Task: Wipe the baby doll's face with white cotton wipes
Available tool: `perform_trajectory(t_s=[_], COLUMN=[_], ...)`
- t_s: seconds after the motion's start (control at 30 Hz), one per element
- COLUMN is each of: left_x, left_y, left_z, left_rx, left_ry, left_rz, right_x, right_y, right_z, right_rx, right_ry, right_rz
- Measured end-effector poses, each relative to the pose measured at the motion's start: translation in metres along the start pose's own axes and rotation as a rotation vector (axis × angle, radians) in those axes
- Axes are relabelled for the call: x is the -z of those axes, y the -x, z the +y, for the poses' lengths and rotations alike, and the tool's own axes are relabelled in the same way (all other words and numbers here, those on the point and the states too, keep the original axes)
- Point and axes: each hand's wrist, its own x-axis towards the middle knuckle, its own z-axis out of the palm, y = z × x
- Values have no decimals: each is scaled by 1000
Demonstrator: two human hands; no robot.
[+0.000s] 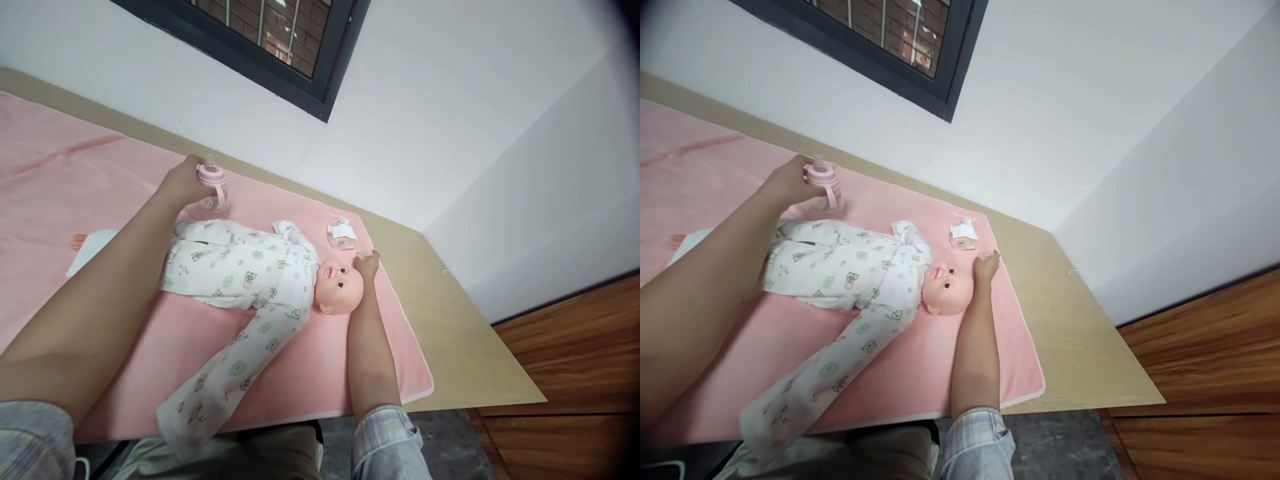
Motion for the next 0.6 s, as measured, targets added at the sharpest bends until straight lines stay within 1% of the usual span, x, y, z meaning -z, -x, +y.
perform_trajectory(t_s=[0.07,0.1,0.2,0.27,0.33,0.4,0.47,0.53,0.6], left_x=[4,6,8,5,0,-8,-17,-25,-31], left_y=[4,7,16,22,29,38,49,60,72], left_z=[14,22,48,67,86,106,124,140,153], left_rx=[67,66,24,-29,-88,-140,-193,-258,-317], left_ry=[32,65,212,274,295,299,317,331,298], left_rz=[58,47,0,-23,-49,-87,-124,-155,-183], right_x=[3,6,14,21,28,36,45,51,55], right_y=[2,2,2,1,2,6,16,33,54], right_z=[-4,-7,-20,-34,-51,-73,-98,-122,-145], right_rx=[-10,-12,-1,24,74,159,273,371,484], right_ry=[-39,-58,-109,-139,-210,-343,-476,-596,-650], right_rz=[10,18,60,90,81,2,-140,-277,-355])
